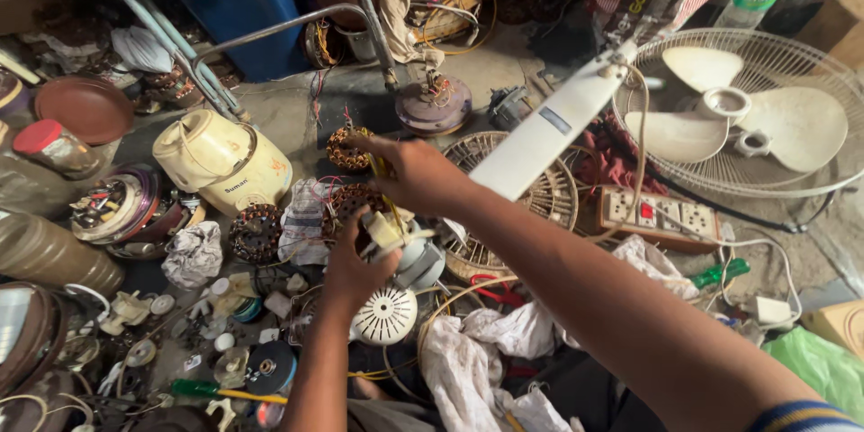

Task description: The person sits on the floor of a cluttered fan repair workshop and disassembles a pedestal fan. They detach the motor housing from the fan stand, handle the motor and its wiring, use a screwdriver on the housing, set parts aside, and manipulate the motor and mounting components by hand.

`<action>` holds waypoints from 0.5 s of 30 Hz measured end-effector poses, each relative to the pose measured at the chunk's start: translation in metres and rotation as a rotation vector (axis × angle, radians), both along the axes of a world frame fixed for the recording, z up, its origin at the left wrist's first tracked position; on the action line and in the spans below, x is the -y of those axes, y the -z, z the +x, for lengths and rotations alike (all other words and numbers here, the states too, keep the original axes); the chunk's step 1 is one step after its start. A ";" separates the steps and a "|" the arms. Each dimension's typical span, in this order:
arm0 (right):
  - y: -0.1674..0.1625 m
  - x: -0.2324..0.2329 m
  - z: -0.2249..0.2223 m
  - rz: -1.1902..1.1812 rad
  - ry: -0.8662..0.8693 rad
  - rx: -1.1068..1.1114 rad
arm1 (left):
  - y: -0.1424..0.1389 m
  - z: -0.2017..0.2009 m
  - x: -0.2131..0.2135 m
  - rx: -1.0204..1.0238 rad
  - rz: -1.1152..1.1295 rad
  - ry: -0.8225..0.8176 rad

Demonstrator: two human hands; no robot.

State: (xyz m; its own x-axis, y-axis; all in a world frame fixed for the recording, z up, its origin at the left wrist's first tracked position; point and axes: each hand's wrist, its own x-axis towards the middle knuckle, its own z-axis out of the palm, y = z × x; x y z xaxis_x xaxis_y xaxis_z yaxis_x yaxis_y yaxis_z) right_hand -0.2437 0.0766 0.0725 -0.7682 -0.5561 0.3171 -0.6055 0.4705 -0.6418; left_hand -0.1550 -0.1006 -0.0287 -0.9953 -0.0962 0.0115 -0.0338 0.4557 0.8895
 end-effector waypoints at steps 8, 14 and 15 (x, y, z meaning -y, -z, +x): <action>0.004 -0.015 0.053 -0.148 -0.100 -0.141 | 0.030 0.016 -0.009 -0.153 0.172 0.099; -0.004 -0.003 0.065 0.082 -0.168 -0.211 | 0.033 0.021 -0.013 -0.298 0.009 0.045; -0.005 -0.001 0.067 0.071 -0.161 -0.268 | 0.032 0.022 -0.014 -0.279 0.021 0.026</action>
State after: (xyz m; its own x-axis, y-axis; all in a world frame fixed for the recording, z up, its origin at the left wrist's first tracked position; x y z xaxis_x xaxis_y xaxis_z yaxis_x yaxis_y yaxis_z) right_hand -0.1770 0.0772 0.0770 -0.5629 -0.6917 0.4524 -0.8190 0.3929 -0.4182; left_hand -0.1334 -0.0871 -0.0610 -0.9560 -0.0736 0.2839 0.2255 0.4347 0.8719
